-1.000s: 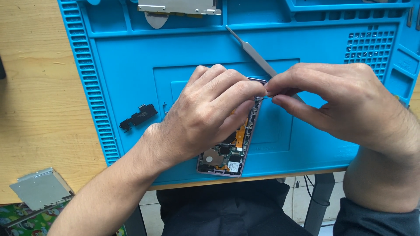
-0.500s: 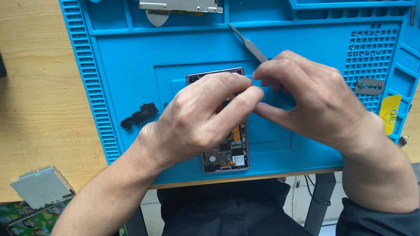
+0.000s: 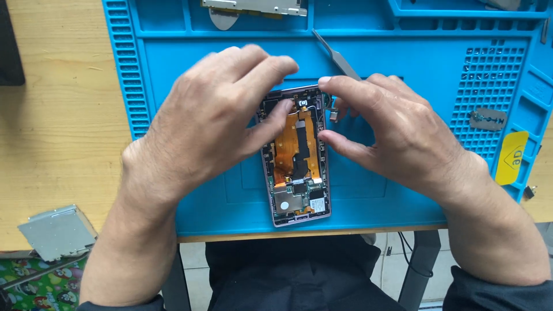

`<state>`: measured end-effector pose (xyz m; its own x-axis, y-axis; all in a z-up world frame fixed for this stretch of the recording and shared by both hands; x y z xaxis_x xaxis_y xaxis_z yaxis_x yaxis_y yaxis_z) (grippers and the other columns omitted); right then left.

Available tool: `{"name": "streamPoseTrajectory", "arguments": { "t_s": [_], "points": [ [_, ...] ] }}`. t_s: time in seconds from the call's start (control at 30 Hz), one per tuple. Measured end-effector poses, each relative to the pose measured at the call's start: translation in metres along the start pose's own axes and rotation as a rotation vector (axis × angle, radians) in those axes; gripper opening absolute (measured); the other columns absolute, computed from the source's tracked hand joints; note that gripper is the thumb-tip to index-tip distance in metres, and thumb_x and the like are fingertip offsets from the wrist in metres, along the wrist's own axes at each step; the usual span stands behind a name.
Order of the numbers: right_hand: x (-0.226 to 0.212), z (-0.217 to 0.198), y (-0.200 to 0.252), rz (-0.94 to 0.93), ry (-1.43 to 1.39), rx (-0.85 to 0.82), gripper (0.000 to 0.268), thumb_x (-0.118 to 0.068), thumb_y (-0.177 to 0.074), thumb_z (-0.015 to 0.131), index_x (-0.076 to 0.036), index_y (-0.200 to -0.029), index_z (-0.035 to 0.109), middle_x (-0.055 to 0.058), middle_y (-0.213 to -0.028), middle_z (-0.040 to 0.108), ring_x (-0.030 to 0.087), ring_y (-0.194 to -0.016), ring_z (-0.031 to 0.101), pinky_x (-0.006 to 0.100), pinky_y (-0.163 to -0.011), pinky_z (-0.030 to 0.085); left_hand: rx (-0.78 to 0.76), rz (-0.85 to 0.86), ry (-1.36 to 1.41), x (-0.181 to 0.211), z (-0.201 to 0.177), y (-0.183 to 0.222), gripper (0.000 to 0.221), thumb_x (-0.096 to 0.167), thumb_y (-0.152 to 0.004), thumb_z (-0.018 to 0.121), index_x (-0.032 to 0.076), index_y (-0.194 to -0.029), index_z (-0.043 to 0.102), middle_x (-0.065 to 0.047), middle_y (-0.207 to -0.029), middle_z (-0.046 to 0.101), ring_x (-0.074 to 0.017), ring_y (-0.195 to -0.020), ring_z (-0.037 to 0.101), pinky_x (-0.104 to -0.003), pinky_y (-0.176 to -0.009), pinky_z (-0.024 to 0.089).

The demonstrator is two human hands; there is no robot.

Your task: Connecting internal ribbon cables and components inside a smartphone chassis during a repair process.

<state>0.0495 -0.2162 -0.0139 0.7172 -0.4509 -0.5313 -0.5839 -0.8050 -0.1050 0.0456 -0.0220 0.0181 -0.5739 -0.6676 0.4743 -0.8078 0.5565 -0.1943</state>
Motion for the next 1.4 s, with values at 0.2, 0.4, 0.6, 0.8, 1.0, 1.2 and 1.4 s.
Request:
{"name": "streamPoseTrajectory", "arguments": {
  "t_s": [0.2, 0.4, 0.6, 0.8, 1.0, 1.2, 1.4],
  "points": [
    [-0.022, 0.001, -0.001, -0.001, 0.164, -0.012, 0.080, -0.039, -0.096, 0.090, -0.002, -0.150, 0.044, 0.004, -0.086, 0.064, 0.024, -0.083, 0.063, 0.042, -0.073, 0.046, -0.056, -0.095, 0.047, -0.004, 0.003, 0.006, 0.026, 0.013, -0.104, 0.072, 0.000, -0.122, 0.057, -0.014, -0.096, 0.058, -0.0311, -0.074, 0.058, -0.043, -0.060, 0.051],
    [-0.032, 0.008, 0.003, -0.064, 0.282, -0.107, 0.069, -0.028, -0.099, 0.077, -0.008, -0.156, 0.042, 0.013, -0.103, 0.069, 0.023, -0.086, 0.065, 0.039, -0.074, 0.054, -0.096, -0.122, 0.095, 0.000, 0.008, 0.005, 0.025, 0.020, -0.104, 0.068, 0.001, -0.120, 0.060, -0.014, -0.099, 0.063, -0.0309, -0.074, 0.061, -0.042, -0.056, 0.051],
    [-0.038, 0.003, 0.005, -0.081, 0.368, -0.107, 0.066, -0.023, -0.101, 0.074, -0.010, -0.158, 0.044, 0.009, -0.092, 0.066, 0.020, -0.077, 0.060, 0.037, -0.070, 0.053, -0.114, -0.119, 0.252, 0.000, 0.009, 0.004, 0.024, 0.021, -0.106, 0.064, -0.002, -0.110, 0.066, -0.014, -0.088, 0.067, -0.0283, -0.076, 0.064, -0.040, -0.061, 0.050],
    [-0.046, -0.004, 0.016, -0.011, 0.288, -0.069, 0.092, -0.057, -0.096, 0.080, -0.008, -0.160, 0.035, 0.014, -0.095, 0.068, 0.024, -0.078, 0.067, 0.037, -0.065, 0.058, -0.185, -0.171, 0.551, 0.013, 0.008, 0.001, 0.026, 0.018, -0.111, 0.037, 0.011, -0.135, 0.043, -0.016, -0.091, 0.068, -0.0249, -0.077, 0.074, -0.035, -0.059, 0.059],
    [-0.088, 0.010, 0.029, 0.050, 0.369, -0.033, 0.106, -0.082, -0.087, 0.070, -0.016, -0.162, 0.034, 0.019, -0.117, 0.058, 0.030, -0.086, 0.059, 0.043, -0.068, 0.055, 0.106, -0.355, 0.604, 0.026, 0.017, 0.036, 0.039, 0.017, -0.117, 0.044, 0.020, -0.153, 0.029, -0.004, -0.084, 0.049, -0.0096, -0.070, 0.064, -0.024, -0.064, 0.069],
    [-0.103, 0.001, 0.054, -0.082, 0.530, -0.104, 0.090, -0.042, -0.078, 0.079, -0.022, -0.156, 0.039, 0.018, -0.141, 0.056, 0.035, -0.117, 0.062, 0.046, -0.096, 0.054, 0.185, -0.485, 0.664, 0.073, 0.026, 0.098, 0.046, 0.013, -0.113, 0.051, 0.016, -0.154, 0.032, -0.006, -0.092, 0.057, -0.0123, -0.070, 0.059, -0.027, -0.059, 0.053],
    [-0.077, 0.008, 0.072, -0.100, 0.483, -0.242, 0.100, -0.044, -0.075, 0.073, -0.021, -0.164, 0.033, 0.008, -0.156, 0.053, 0.034, -0.138, 0.049, 0.053, -0.121, 0.034, 0.233, -0.320, 0.163, 0.095, 0.044, 0.126, 0.044, 0.020, -0.107, 0.069, 0.007, -0.144, 0.049, -0.006, -0.099, 0.062, -0.0206, -0.084, 0.065, -0.035, -0.066, 0.055]
  ]
}}
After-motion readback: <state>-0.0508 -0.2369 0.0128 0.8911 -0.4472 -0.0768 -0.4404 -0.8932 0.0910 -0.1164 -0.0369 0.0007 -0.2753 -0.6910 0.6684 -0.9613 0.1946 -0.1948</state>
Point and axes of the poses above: each hand's wrist, its own y-axis away from the middle knuckle, its own z-axis out of the palm, x = y × z, the point moved 6 cm from there along -y, towards the middle knuckle
